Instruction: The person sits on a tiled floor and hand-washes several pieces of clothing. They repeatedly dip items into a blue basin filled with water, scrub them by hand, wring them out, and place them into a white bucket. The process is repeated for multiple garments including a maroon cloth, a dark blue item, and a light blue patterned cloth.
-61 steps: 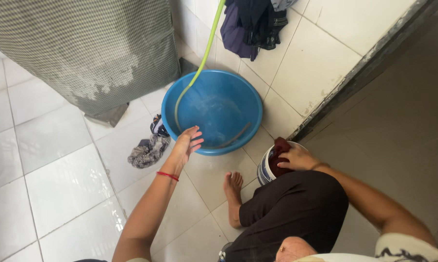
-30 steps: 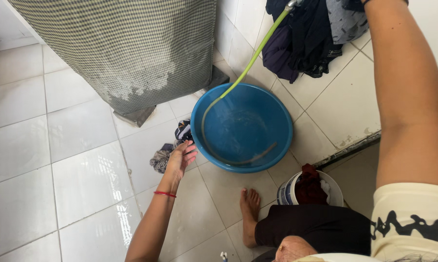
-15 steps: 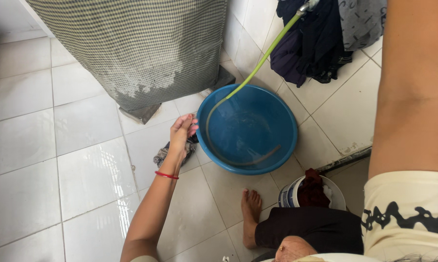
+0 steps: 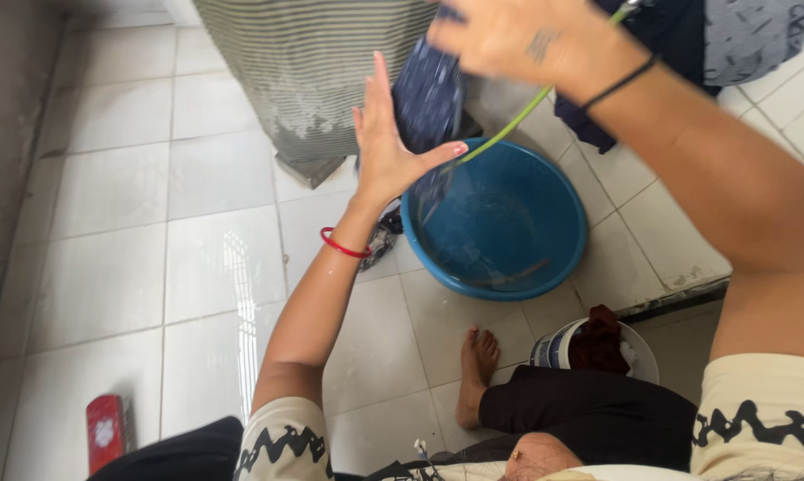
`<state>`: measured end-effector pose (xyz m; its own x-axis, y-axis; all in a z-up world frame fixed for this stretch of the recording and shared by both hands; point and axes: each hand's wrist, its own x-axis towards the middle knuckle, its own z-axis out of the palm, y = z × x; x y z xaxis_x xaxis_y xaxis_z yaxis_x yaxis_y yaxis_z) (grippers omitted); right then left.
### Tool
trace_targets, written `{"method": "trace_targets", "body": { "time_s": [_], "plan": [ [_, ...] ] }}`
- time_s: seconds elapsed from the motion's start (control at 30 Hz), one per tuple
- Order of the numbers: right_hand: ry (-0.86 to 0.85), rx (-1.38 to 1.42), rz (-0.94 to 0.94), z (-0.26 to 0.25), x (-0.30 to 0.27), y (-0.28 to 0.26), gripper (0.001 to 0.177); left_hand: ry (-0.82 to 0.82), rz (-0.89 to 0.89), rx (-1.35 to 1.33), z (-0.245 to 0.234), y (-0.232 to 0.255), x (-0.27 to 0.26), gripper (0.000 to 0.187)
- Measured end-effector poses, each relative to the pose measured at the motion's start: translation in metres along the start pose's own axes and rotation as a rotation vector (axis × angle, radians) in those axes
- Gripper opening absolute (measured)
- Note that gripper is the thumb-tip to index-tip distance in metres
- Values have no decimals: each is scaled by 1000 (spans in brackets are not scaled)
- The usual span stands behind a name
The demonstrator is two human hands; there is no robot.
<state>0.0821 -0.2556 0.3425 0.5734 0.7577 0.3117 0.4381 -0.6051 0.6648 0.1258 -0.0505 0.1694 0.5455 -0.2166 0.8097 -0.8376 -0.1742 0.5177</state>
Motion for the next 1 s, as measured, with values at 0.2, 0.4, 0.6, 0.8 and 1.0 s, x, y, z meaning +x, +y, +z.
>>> {"method": "trace_targets", "body": {
  "time_s": [0.2, 0.4, 0.6, 0.8, 1.0],
  "plan": [
    [296, 51, -106, -16, 1, -82, 34, -244, -534, -717, -55, -11, -61, 114],
    [359, 559, 403, 51, -46, -190, 37, -171, -430, -813, -101, -27, -120, 111],
    [114, 1590, 479, 125, -59, -317, 98, 82, -566, -967, -114, -17, -141, 90],
    [346, 2380, 684, 162, -48, -374, 131, 170, -467, -971, -94, -11, -164, 74],
    [390, 2627, 961, 170, -35, -453, 105, 367, -374, -690, -65, -30, -195, 56]
  ]
}}
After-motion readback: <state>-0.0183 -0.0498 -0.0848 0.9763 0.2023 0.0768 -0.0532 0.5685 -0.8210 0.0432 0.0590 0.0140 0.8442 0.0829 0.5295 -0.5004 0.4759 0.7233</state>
